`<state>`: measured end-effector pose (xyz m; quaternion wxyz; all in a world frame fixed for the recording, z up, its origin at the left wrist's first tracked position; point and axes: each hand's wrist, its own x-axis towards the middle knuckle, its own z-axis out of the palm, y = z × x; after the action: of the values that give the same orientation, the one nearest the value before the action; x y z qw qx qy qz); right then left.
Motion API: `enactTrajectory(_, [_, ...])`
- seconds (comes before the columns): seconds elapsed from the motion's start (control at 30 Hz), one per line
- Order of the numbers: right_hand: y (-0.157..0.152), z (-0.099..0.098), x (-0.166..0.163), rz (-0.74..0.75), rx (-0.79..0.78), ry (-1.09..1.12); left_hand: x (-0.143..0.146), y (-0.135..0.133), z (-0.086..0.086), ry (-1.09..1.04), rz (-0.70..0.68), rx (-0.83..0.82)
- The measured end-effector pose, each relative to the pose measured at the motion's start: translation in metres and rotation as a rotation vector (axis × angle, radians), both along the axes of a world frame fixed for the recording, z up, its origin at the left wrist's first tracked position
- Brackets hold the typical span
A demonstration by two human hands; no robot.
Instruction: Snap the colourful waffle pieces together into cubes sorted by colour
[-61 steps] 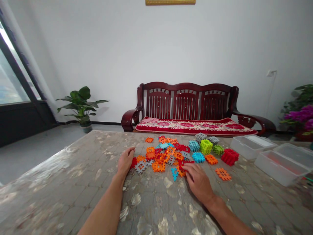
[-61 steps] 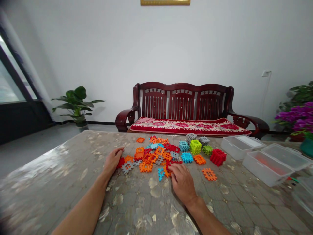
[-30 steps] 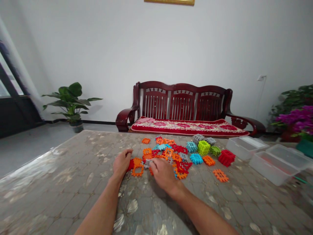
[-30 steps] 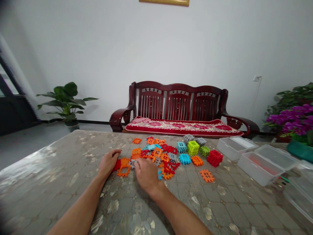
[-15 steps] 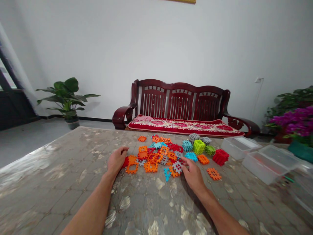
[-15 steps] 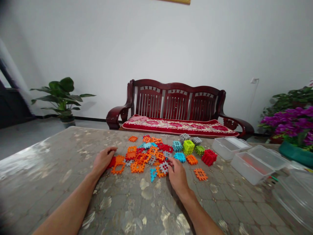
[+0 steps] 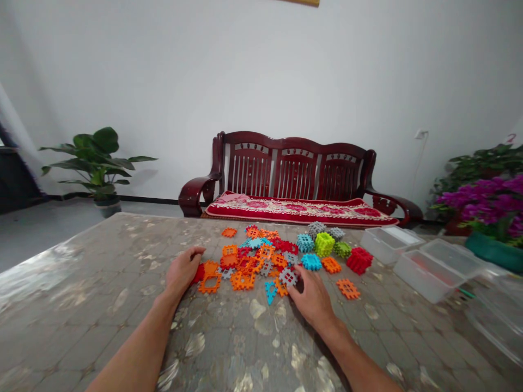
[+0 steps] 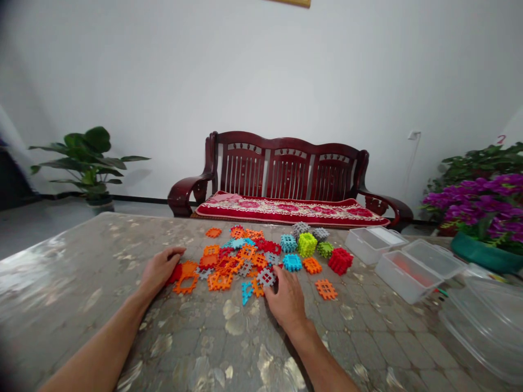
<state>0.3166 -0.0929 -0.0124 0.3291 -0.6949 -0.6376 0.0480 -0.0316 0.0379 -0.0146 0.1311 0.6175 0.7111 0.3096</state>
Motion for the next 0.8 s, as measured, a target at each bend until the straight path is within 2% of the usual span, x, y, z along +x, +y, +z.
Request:
enactTrajectory(0.27, [0.001, 0.0, 0.001, -0.025, 0.022, 0.047, -0.005, 0.006, -0.008, 0.005, -0.014, 0.03])
enactTrajectory(0.57, [0.008, 0.002, 0.008, -0.057, 0.126, 0.198, -0.006, 0.006, -0.007, 0.01, -0.012, 0.025])
enactTrajectory(0.7, [0.02, 0.013, 0.034, -0.109, 0.206, 0.269, -0.006, 0.006, -0.007, 0.01, -0.018, 0.027])
enactTrajectory(0.8, [0.036, 0.031, 0.073, -0.201, 0.262, 0.278, -0.006, 0.007, -0.006, 0.013, -0.026, 0.024])
